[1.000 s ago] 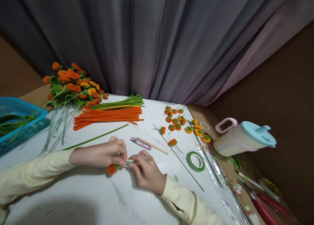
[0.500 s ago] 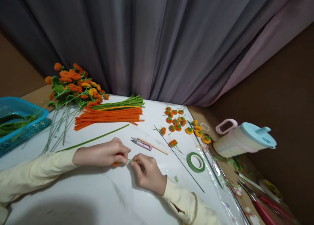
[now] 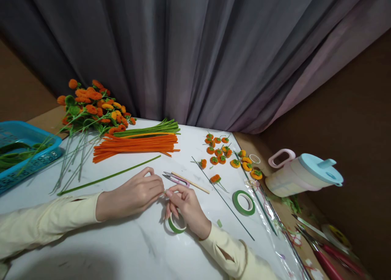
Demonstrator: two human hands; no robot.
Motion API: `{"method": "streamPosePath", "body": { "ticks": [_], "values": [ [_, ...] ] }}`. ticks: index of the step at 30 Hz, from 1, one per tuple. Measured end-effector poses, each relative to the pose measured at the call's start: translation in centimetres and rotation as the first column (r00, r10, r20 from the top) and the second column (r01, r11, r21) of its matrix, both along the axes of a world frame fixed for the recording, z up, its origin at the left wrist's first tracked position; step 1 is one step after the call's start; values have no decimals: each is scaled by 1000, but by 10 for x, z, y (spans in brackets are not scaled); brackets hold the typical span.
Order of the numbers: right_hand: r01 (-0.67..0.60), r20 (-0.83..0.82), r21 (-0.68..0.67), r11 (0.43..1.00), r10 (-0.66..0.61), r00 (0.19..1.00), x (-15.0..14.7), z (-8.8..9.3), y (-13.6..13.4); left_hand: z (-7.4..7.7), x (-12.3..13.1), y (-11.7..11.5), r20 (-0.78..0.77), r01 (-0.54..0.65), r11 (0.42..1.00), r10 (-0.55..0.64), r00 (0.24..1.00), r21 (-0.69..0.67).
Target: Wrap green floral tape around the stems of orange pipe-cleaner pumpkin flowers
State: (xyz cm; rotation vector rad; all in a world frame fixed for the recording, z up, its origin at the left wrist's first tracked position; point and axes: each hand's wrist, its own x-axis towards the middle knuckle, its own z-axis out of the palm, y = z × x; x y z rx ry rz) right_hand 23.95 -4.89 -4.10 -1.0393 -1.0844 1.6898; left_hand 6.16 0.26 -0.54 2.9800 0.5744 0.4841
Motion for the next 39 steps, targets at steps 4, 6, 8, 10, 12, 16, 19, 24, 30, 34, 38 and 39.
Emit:
{"method": "streamPosePath", "body": {
  "ticks": [4, 6, 8, 10, 12, 16, 19, 24, 30, 34, 38, 39],
  "values": [
    [-27, 94, 55, 998, 22, 995, 4, -1, 0, 5, -2, 10, -24, -70, 888, 67, 997, -455],
    [-39, 133, 78, 996, 29, 991, 6, 0, 0, 7, -3, 16, -58, -49, 771, 16, 998, -636],
    [-47, 161, 99, 994, 31, 986, 7, 0, 0, 9, -5, 19, -81, -30, 649, -50, 995, -760],
    [-47, 184, 114, 992, 26, 983, 7, -1, 0, 10, -6, 20, -90, -20, 605, -85, 992, -796],
    [-37, 188, 111, 993, 16, 982, 6, -3, 1, 10, -6, 18, -95, -6, 697, -89, 991, -717],
    [-11, 85, 29, 1000, 8, 996, 3, -6, 5, 6, -6, 8, -115, -15, 977, -10, 993, -213],
    [4, -48, -67, 998, -7, 999, 1, -6, 6, -1, -3, 1, -138, -15, 984, 40, 990, 179],
    [34, -212, -146, 989, -65, 975, -3, -5, 4, -10, 1, 0, -79, 4, 908, 32, 996, 419],
    [52, -161, -49, 997, -59, 985, 1, -7, 3, -2, -1, 2, -65, 19, 972, -4, 998, 234],
    [5, -48, 53, 999, -2, 999, 6, -4, 2, 6, -2, 0, -68, 5, 1000, -3, 998, 28],
    [-72, 214, 221, 973, 24, 976, 11, 0, 1, 15, -2, -1, -78, -10, 977, -7, 997, -214],
    [-99, 302, 287, 953, 8, 953, 12, 1, 1, 18, -2, 0, -81, -15, 959, -9, 997, -282]
  ]
}}
